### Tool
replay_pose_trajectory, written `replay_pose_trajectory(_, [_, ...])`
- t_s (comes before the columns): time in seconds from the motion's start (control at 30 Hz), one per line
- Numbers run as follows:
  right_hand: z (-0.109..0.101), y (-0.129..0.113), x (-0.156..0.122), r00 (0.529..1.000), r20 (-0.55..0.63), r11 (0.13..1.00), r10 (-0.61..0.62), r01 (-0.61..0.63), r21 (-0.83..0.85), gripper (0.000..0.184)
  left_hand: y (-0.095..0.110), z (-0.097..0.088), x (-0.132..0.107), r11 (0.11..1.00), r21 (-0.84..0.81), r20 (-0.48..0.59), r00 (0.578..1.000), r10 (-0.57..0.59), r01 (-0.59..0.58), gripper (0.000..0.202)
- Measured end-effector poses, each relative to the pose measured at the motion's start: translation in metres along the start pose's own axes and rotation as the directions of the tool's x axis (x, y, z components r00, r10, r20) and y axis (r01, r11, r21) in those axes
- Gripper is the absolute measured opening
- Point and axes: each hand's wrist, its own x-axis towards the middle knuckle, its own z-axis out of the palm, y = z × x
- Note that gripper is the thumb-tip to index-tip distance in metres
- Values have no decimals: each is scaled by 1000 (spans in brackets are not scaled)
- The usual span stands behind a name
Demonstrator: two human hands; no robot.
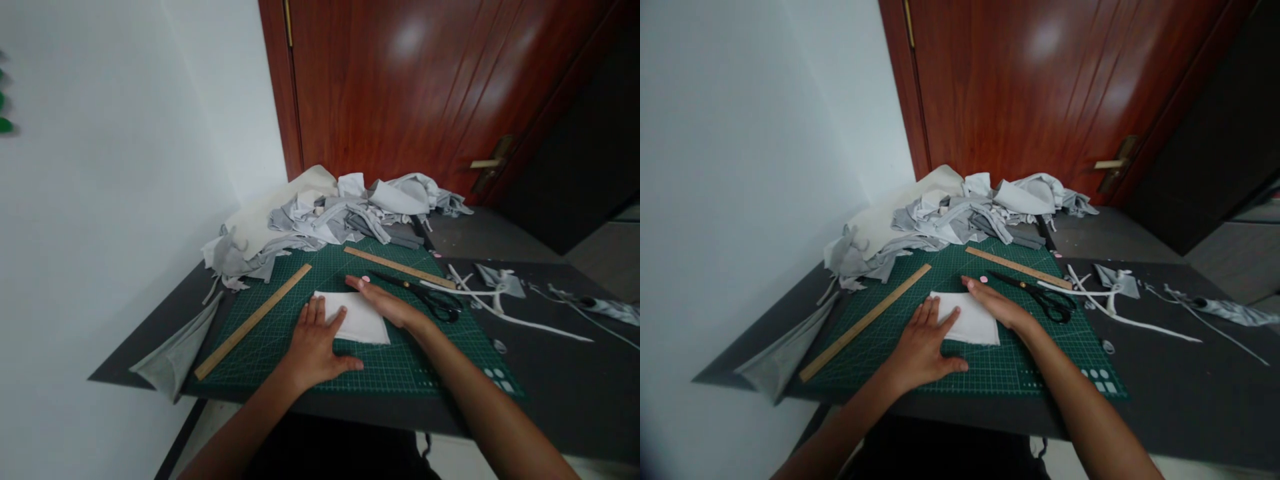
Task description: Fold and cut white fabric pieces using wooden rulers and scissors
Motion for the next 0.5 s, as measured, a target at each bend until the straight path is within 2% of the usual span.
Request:
replay_pose_trajectory(0.13, [-8,12,10,998,59,953,1,-19,301,84,-2,-15,5,999,34,77,997,19,-22,116])
replay_pose_trajectory(0.2, [-11,14,13,994,104,924,20,-58,377,86,-2,-23,7,998,55,109,994,20,-26,112])
replay_pose_trajectory(0.33, [-14,12,14,989,138,913,46,-97,396,88,-1,-34,14,993,112,95,995,35,-46,93])
replay_pose_trajectory(0.5, [-12,11,14,996,79,947,42,-65,315,81,2,-39,35,981,194,-77,997,-5,20,74])
